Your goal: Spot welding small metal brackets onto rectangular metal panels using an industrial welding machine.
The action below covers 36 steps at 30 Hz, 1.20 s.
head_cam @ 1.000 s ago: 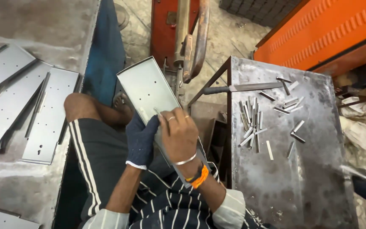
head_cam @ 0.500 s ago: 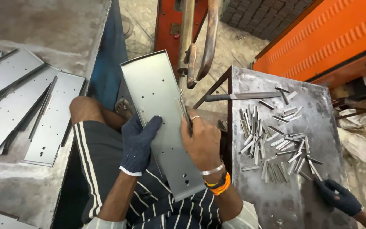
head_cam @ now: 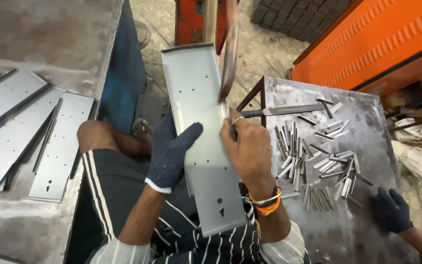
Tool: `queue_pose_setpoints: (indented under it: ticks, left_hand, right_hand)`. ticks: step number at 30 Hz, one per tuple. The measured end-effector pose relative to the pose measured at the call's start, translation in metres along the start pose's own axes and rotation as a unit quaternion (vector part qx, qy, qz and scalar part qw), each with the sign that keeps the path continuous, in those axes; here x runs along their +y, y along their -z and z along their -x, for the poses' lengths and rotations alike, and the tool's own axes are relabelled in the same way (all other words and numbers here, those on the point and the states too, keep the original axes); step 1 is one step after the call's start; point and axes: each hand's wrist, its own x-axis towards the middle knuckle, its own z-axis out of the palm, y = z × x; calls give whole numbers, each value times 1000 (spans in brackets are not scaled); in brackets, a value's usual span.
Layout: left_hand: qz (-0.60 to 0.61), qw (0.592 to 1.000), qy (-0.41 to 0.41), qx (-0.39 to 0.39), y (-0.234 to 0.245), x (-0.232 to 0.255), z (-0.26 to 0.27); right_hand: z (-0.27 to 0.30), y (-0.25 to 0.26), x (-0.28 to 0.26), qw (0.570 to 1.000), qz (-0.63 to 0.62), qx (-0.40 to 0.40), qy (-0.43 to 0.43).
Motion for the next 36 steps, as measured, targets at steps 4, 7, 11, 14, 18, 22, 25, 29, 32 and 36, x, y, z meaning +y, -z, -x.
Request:
queue_pose_setpoints:
  ticks: [4,7,11,14,18,22,25,29,32,36]
  left_hand:
    - [-21,1000,8,10,2,-4,3]
    - [-40,999,7,18,3,-3,2]
    - [-37,999,34,15,4,1,4]
    - [-20,999,28,26,2,-4,3]
    - [-2,1000,6,9,-3,6,-9]
    - [-24,1000,-4,3,3,11,-42]
    - [-53,998,-22,-1,7,16,-64]
    - [-23,999,-37,-19,13,8,-76]
    - [-21,999,-22,-19,8,19,-77]
    - [-58,998,13,-4,14,15,-75]
  right_hand:
    - [6,-5,7,995,33,45,86]
    - [6,-8,8,996,38,41,66]
    - [10,-18,15,993,68,68,64]
    - [15,-30,27,992,113,54,16]
    - [3,-7,6,994,104,42,7]
    - [-9,2,7,996,57,9,61]
    - [-11,2,11,996,50,-20,70]
    - [-15,2,3,998,49,-37,34]
    - [-18,-3,6,997,56,-23,37]
    - [-10,-16,11,994,96,-32,44]
